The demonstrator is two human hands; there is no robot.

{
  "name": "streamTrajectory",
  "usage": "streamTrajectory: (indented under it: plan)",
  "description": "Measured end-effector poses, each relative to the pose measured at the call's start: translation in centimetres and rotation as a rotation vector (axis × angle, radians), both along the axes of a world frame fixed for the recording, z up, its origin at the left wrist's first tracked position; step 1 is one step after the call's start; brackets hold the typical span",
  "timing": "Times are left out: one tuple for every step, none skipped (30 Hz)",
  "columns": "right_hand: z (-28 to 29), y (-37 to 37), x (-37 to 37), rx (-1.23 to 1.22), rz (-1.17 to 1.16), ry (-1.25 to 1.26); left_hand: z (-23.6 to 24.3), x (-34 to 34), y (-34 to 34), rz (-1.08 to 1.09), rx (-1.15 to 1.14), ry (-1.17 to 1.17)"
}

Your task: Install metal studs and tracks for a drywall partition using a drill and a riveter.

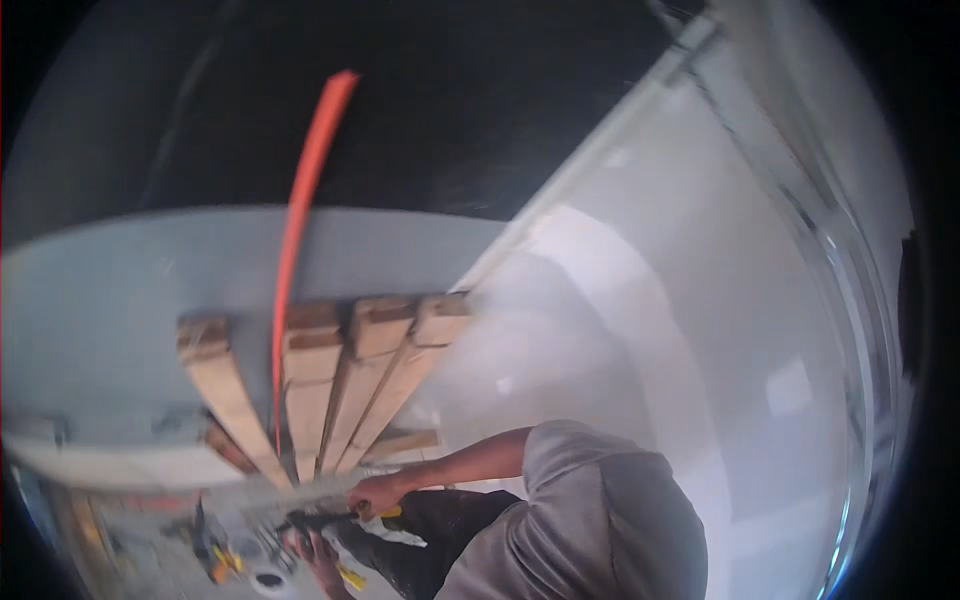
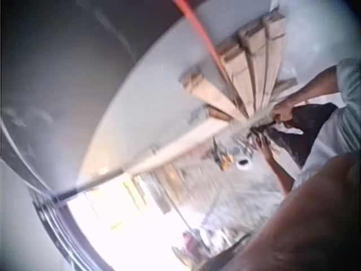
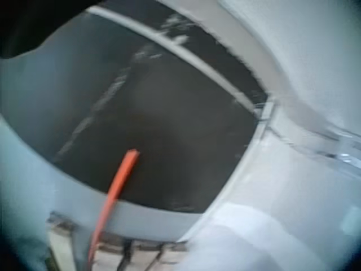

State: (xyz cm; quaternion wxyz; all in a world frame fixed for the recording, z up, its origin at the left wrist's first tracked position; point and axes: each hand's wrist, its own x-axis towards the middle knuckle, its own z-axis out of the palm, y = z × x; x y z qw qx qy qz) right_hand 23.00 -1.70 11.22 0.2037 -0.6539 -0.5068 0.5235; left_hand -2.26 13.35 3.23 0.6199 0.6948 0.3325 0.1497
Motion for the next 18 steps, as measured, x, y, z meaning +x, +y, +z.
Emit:
streamTrajectory:
  plan:
    - [2.0,0.3,0.3,0.031,-0.04,0.032,1.8,-0.4,0.6,0.129,-0.75,0.048]
    - [3.6,-0.4,1.1,0.172,-0.142,-0.041,1.0,0.4,0.9,0.075,-0.738,0.042]
    - [5.3,-1.1,2.2,0.306,-0.23,-0.115,-0.1,1.8,0.6,0.015,-0.522,0.074]
    - [6.5,-1.9,3.3,0.314,-0.257,-0.138,-0.7,3.3,0.4,-0.036,-0.305,0.098]
    - [7.3,-2.6,4.2,0.313,-0.376,-0.128,-0.3,4.4,0.4,-0.065,-0.295,0.09]
    - [8.2,-3.0,4.9,0.314,-0.492,-0.114,1.5,5.8,0.1,-0.128,-0.223,0.088]
    - [9.1,-3.7,5.5,0.324,-0.512,-0.123,3.4,7.1,-0.4,-0.187,-0.149,0.088]
    - [10.4,-4.3,5.7,0.296,-0.591,-0.06,8.5,8.6,-0.9,-0.22,-0.028,0.162]
    - [11.5,-4.2,5.7,0.277,-0.655,0.009,9.3,8.7,-0.6,-0.224,-0.009,0.161]
    - [12.2,-4.0,5.5,0.322,-0.696,0.013,9.8,9.4,-0.2,-0.301,0.083,0.204]
    - [12.9,-4.0,5.6,0.341,-0.71,0.012,11.2,10.0,0.1,-0.377,0.171,0.253]
    - [13.6,-3.9,5.7,0.357,-0.716,0.029,12.8,10.5,0.2,-0.416,0.144,0.23]
    - [14.4,-4.5,6.0,0.374,-0.735,0.034,13.0,11.8,0.0,-0.452,0.16,0.15]
    - [15.2,-5.1,6.3,0.464,-0.757,0.017,13.3,12.7,-0.1,-0.512,0.168,0.13]
    - [16.3,-5.0,6.2,0.485,-0.758,0.024,14.8,13.2,-0.3,-0.544,0.176,0.124]
    - [17.5,-4.9,6.0,0.469,-0.831,0.057,15.7,13.5,-0.3,-0.585,0.154,0.128]
    - [18.5,-5.0,5.9,0.455,-0.906,0.087,17.0,14.1,-0.6,-0.597,0.203,0.106]
    - [18.9,-4.9,6.2,0.705,-0.826,-0.19,17.4,14.7,-0.5,-0.675,0.229,0.143]
